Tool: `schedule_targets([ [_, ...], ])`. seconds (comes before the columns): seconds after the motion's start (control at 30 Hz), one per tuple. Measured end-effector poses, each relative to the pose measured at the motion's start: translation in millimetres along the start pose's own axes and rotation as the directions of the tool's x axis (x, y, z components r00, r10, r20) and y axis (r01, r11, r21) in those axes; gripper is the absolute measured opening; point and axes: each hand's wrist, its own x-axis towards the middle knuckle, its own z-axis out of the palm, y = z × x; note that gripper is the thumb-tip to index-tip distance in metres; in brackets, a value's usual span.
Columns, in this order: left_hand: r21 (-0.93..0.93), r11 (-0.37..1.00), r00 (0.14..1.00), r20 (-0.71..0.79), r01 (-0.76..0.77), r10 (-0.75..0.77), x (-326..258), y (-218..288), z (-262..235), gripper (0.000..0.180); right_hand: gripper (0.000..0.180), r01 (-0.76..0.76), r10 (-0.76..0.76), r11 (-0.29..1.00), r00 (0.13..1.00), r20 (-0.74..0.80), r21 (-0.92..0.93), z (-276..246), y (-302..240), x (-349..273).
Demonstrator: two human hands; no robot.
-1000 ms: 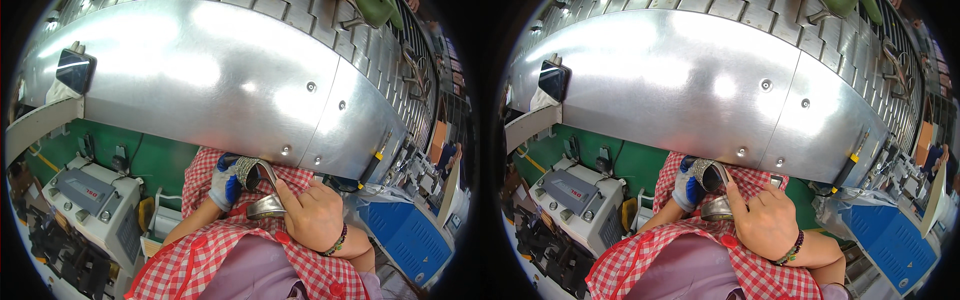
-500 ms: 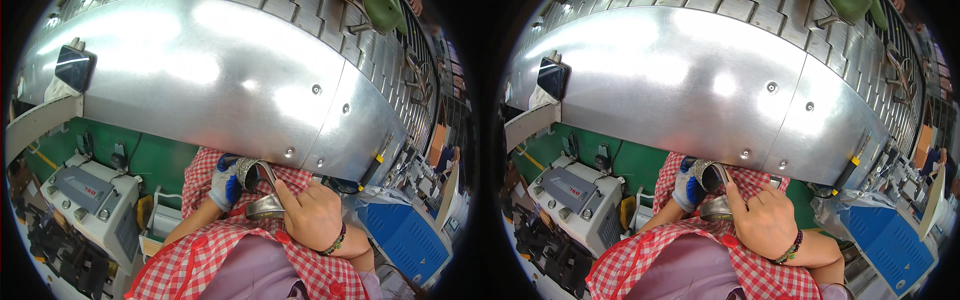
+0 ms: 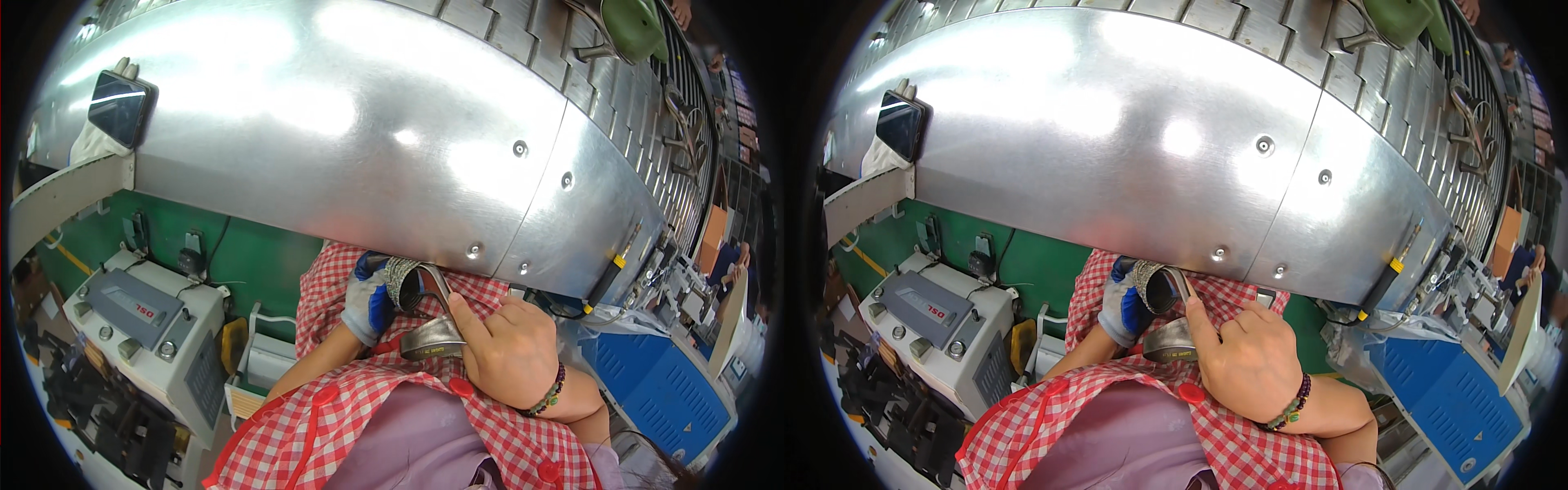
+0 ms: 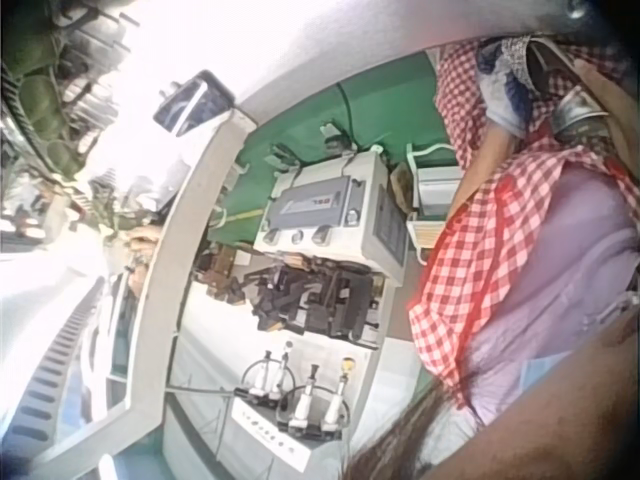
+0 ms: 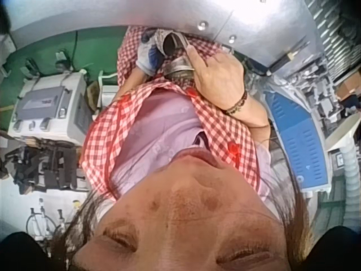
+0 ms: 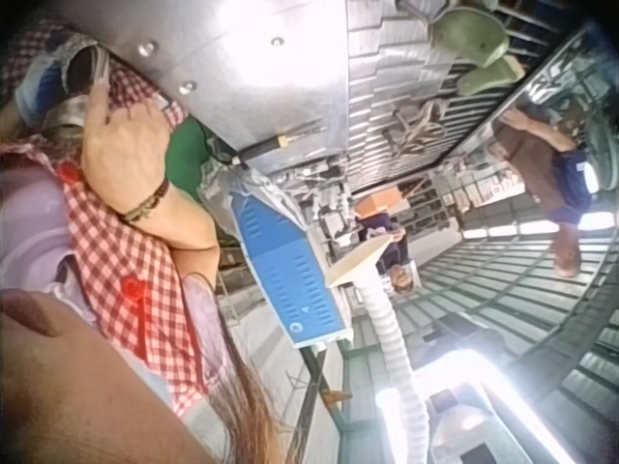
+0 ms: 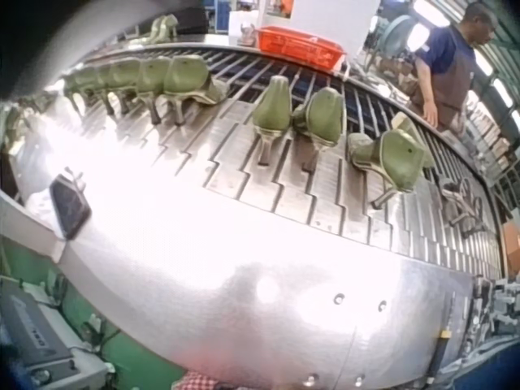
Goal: The person assembles green high-heeled shoes on a factory assembly line. They pick up shoe uppers from the conveyor, attach them to the heel components, and use a screwdriver to tighten screws on the heel. The person also uses a cloth to wipe the shoes and inspects the assembly before placing the finished shoes back on the line.
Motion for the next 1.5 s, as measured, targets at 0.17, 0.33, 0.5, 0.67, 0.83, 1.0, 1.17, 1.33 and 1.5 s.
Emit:
schedule_targets([
  [0.17,-0.181,0.983,0.999,0.041,-0.003,0.01,2.8,-10.2,-5.7,0.033,0.046,0.008,-0.008,1.0,1.0,0.012,-0.005,3.0,2.1,3.8],
  [0.33,-0.678,0.728,0.99,0.002,0.107,-0.144,5.6,-5.0,-4.9,0.027,0.045,0.013,-0.012,1.0,1.0,0.025,-0.011,6.2,4.1,9.1],
  [0.5,-0.28,0.959,0.98,-0.17,0.048,-0.099,6.3,12.4,3.4,0.023,0.043,0.004,-0.001,0.999,0.997,0.073,-0.045,9.1,3.8,17.3],
  [0.67,-0.547,0.834,0.923,-0.284,0.067,-0.26,-2.7,25.4,-7.0,0.019,0.044,-0.024,0.028,0.996,0.999,0.036,-0.086,5.4,-6.9,14.7],
  [0.83,-0.161,0.953,0.872,-0.465,-0.257,0.156,-47.2,95.9,-0.2,0.021,0.059,0.153,-0.138,0.985,0.976,-0.169,0.078,-19.4,-25.1,-13.5],
  [1.0,0.254,0.865,0.794,-0.346,-0.434,0.5,-63.9,158.6,28.9,0.026,0.056,0.191,-0.153,0.981,0.879,-0.451,0.039,-33.4,-35.1,-46.0],
  [1.17,0.177,0.809,0.781,-0.212,-0.56,0.587,-69.5,185.0,57.1,0.035,0.056,0.15,-0.11,0.989,0.783,-0.613,0.014,-48.5,-39.3,-81.6],
  [1.33,0.334,0.784,0.806,-0.104,-0.523,0.582,-73.9,201.8,86.7,0.038,0.056,0.14,-0.065,0.989,0.675,-0.735,0.041,-50.2,-35.8,-113.6],
  [1.5,0.214,0.594,0.622,0.095,-0.775,0.777,-64.6,227.9,145.5,0.063,0.038,0.093,0.428,0.779,0.645,-0.634,0.62,-32.6,-12.0,-130.2],
])
